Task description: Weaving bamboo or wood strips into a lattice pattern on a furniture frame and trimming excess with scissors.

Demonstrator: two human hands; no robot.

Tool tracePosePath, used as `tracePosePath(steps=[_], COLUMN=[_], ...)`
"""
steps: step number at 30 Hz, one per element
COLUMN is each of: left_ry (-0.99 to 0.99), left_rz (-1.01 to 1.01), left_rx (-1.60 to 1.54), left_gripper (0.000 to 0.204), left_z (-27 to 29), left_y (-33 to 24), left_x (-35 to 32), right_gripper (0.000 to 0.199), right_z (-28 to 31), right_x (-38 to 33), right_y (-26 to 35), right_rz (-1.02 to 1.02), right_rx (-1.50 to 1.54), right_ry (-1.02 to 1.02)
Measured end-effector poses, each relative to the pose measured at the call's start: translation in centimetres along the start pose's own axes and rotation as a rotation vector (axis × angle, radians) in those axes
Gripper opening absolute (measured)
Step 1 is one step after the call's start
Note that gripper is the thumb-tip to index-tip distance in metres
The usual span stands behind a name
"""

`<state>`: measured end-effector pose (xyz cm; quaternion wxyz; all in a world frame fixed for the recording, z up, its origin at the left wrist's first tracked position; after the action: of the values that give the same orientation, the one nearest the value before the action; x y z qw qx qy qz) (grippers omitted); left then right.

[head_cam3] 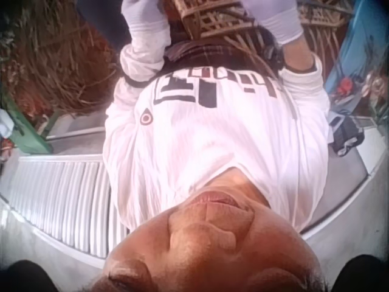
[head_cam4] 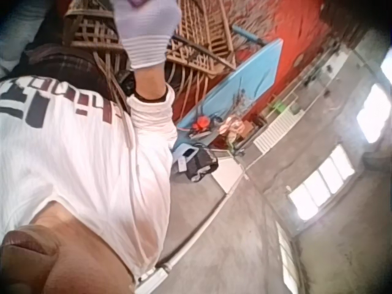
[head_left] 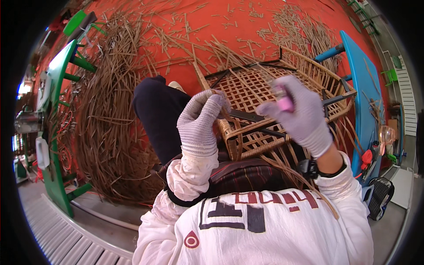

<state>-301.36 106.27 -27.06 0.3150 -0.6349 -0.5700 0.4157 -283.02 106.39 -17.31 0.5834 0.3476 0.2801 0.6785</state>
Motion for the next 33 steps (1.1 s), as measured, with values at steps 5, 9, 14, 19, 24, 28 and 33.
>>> tracePosePath(steps=[5, 9, 14, 19, 24, 28, 33], left_ry=[-0.039, -0.120, 0.004, 0.206, 0.071, 0.085, 0.026], left_rz=[0.053, 0.025, 0.112, 0.130, 0.162, 0.162, 0.165], left_rx=[0.138, 0.364, 0.153, 0.234, 0.230, 0.267, 0.476], left_gripper=[0.018, 0.023, 0.023, 0.022, 0.022, 0.024, 0.027], left_z=[-2.7, -6.8, -9.8, -16.3, -18.4, -17.7, -14.3], left_y=[0.6, 1.3, 7.0, 9.2, 10.7, 11.2, 9.8], left_x=[1.1, 2.1, 2.9, 3.2, 2.6, 1.7, 2.7], right_gripper=[0.034, 0.037, 0.065, 0.069, 0.068, 0.053, 0.046], right_z=[15.7, 30.8, 42.8, 49.9, 57.5, 61.7, 56.0], right_x=[-3.3, -7.9, -19.9, -24.7, -25.3, -26.3, -28.6], right_y=[-9.9, -21.0, -38.7, -43.8, -45.0, -45.4, -54.0], right_rz=[-0.087, -0.340, -1.040, -1.292, -1.325, -1.025, -1.256], right_rx=[0.127, -0.412, -0.430, -0.430, -0.562, -0.915, -0.730], right_ry=[-0.531, -0.710, -0.702, -0.656, -0.829, -1.052, -0.593])
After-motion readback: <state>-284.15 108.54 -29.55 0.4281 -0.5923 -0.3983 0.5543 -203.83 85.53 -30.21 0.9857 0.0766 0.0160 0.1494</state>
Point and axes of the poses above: each hand's wrist, its own x-axis towards the middle knuckle, its own z-axis out of the back of the hand, y = z × x, the point moved 10 cm from there along x, towards the middle knuckle, and after that the axes turned 10 degrees about x, right-handed, at the moved point
